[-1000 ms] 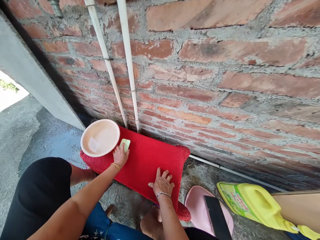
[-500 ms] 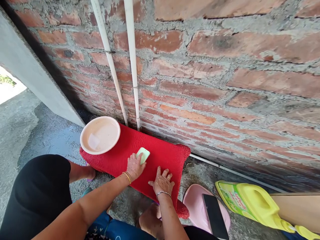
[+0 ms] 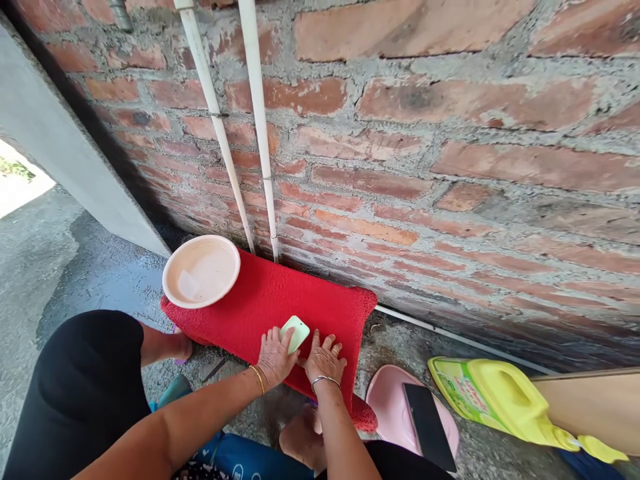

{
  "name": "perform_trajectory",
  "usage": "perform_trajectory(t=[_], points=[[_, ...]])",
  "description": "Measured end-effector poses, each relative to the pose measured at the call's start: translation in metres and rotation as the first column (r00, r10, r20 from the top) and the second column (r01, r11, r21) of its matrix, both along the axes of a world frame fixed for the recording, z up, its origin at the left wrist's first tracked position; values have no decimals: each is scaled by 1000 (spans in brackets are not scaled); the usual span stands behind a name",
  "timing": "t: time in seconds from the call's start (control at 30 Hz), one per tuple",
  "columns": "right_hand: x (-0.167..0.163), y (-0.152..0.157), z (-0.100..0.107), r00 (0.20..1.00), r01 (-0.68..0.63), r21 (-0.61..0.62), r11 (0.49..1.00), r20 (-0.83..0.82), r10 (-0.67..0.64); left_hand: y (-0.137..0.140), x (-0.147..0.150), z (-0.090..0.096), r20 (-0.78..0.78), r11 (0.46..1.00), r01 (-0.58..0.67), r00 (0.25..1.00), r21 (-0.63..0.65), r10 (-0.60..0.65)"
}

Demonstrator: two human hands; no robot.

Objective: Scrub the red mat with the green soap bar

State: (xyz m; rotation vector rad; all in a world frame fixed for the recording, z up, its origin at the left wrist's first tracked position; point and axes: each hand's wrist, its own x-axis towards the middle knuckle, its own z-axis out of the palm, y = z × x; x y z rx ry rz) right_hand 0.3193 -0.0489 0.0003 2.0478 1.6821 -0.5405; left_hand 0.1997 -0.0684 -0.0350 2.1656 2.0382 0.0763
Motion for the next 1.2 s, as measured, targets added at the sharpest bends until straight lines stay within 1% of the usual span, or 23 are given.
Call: perform_trajectory(t=[0.07,0.17,0.23,0.27,0.3,0.37,0.47,0.53,0.6,0.67,0.77,0.83,0.87,0.93,0.97,1.03,1.1,1.13,1.17,1.2], points=[[0,0,1,1000,0,-1,1000,6,0,5,-15,7,3,999,-32,999,3,32],[-1,0,-1,1000,-9,14,1000,18,9,18,-61,20,-52,986,-166,985,14,167],[-2,-1,-3,1000,-12,26,1000,22,11,20,-84,23,-96,968,-251,963,11,251],[-2,-1,-3,1000,-13,31,999,23,12,19,-90,22,-110,962,-272,956,7,271],[-2,-1,-3,1000,-13,34,999,23,12,15,-90,20,-118,961,-275,955,1,273],[-2,-1,-3,1000,-9,32,999,24,9,4,-76,11,-118,974,-228,967,-5,225],[-2,-1,1,1000,-1,12,1000,17,1,-16,-41,-3,-86,998,-67,994,-12,66],[-2,0,3,1000,4,-2,1000,10,-4,-22,-26,-7,-53,999,26,998,-20,-27],[-3,0,4,1000,3,-4,1000,9,-3,-21,-27,-4,-31,999,43,999,-19,-44],[-3,0,3,1000,2,0,1000,12,-2,-15,-45,3,-34,1000,-14,999,-9,13],[-3,0,-1,1000,-2,22,1000,16,2,-6,-82,12,-82,992,-129,988,7,129],[-2,-1,-5,1000,-7,44,999,11,6,-9,-97,13,-109,985,-171,979,9,171],[-1,-1,-8,1000,-9,53,999,8,9,-13,-99,11,-116,985,-174,978,4,173],[1,-2,-12,1000,-11,62,998,4,11,-27,-91,4,-112,991,-131,985,-19,128],[1,-2,-14,1000,-11,61,998,3,11,-35,-83,0,-101,996,-83,992,-38,79],[2,-2,-16,1000,-10,58,998,6,10,-50,-63,-7,-52,995,60,997,-80,-64],[3,-2,-16,1000,-6,55,998,9,5,-58,-47,-10,15,976,190,982,-107,-189],[3,-2,-16,1000,-3,53,999,7,2,-58,-43,-8,40,970,217,976,-112,-214],[3,-2,-16,1000,0,52,999,4,-1,-55,-42,-6,55,971,212,977,-114,-207],[3,-2,-16,1000,3,51,999,-1,-3,-50,-44,-2,60,977,178,983,-113,-172]])
